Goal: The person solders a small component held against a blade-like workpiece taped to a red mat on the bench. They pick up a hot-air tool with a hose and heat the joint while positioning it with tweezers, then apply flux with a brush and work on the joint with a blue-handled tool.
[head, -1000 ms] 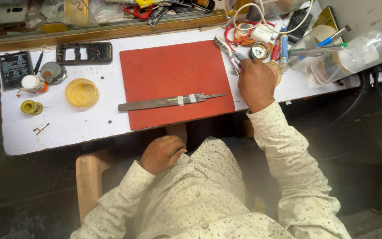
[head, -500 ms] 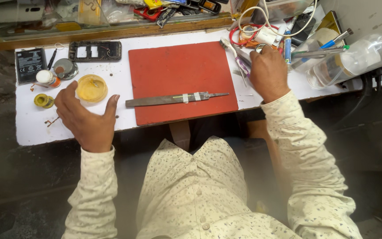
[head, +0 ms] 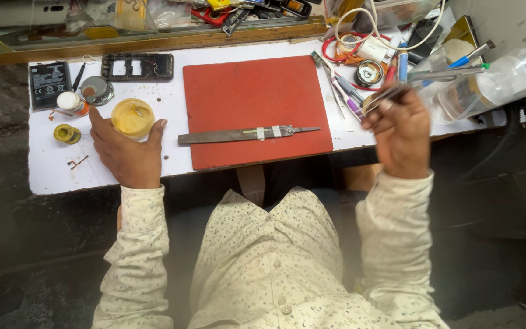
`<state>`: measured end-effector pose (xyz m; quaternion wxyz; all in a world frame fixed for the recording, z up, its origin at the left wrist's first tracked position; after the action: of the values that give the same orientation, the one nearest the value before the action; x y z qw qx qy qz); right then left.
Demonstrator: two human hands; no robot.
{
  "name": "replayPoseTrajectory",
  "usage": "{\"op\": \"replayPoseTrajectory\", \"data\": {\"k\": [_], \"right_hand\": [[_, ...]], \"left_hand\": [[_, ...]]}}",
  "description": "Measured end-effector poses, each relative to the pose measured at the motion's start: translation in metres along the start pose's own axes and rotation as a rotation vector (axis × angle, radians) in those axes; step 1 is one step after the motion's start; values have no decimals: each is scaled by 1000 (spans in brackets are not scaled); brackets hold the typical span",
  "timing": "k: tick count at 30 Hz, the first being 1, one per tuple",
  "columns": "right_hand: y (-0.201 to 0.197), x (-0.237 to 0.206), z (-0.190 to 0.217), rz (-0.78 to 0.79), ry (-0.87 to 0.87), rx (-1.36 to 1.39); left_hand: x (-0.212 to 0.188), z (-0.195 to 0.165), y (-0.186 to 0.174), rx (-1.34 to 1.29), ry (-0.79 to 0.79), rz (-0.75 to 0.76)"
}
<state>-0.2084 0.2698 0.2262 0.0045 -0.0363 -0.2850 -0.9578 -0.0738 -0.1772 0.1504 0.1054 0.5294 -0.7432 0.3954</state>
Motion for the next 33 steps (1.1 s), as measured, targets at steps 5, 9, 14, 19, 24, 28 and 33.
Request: {"op": "replayPoseTrajectory", "data": {"k": [5, 9, 14, 19, 24, 28, 33], "right_hand": [[3, -37, -42, -18, 80, -7], [14, -61, -56, -18, 26, -98], [38, -76, -79, -48, 69, -9], [76, -81, -101, 5, 155, 25], [110, -88, -114, 86, 242, -5], [124, -89, -113, 137, 97, -75], [135, -81, -114, 169, -193, -243]], "left_hand": [[3, -6, 0, -116, 71, -61], [-9, -27, -3, -322, 188, -91], [-23, -53, 0, -639, 246, -19], [-24, -64, -8, -579, 397, 1], [-23, -69, -8, -567, 415, 73], [-26, -73, -10, -621, 432, 149], [-26, -77, -14, -668, 450, 206]]}}
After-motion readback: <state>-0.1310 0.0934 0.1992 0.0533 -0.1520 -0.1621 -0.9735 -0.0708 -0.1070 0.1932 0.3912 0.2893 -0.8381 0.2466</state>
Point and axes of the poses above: each hand's wrist, its own x-axis towards the middle knuckle, its own y-axis out of the palm, z = x × y, the point moved 6 cm from there along x, towards the middle knuckle, and after that the axes turned 15 degrees about -z, right-handed, at the moved point
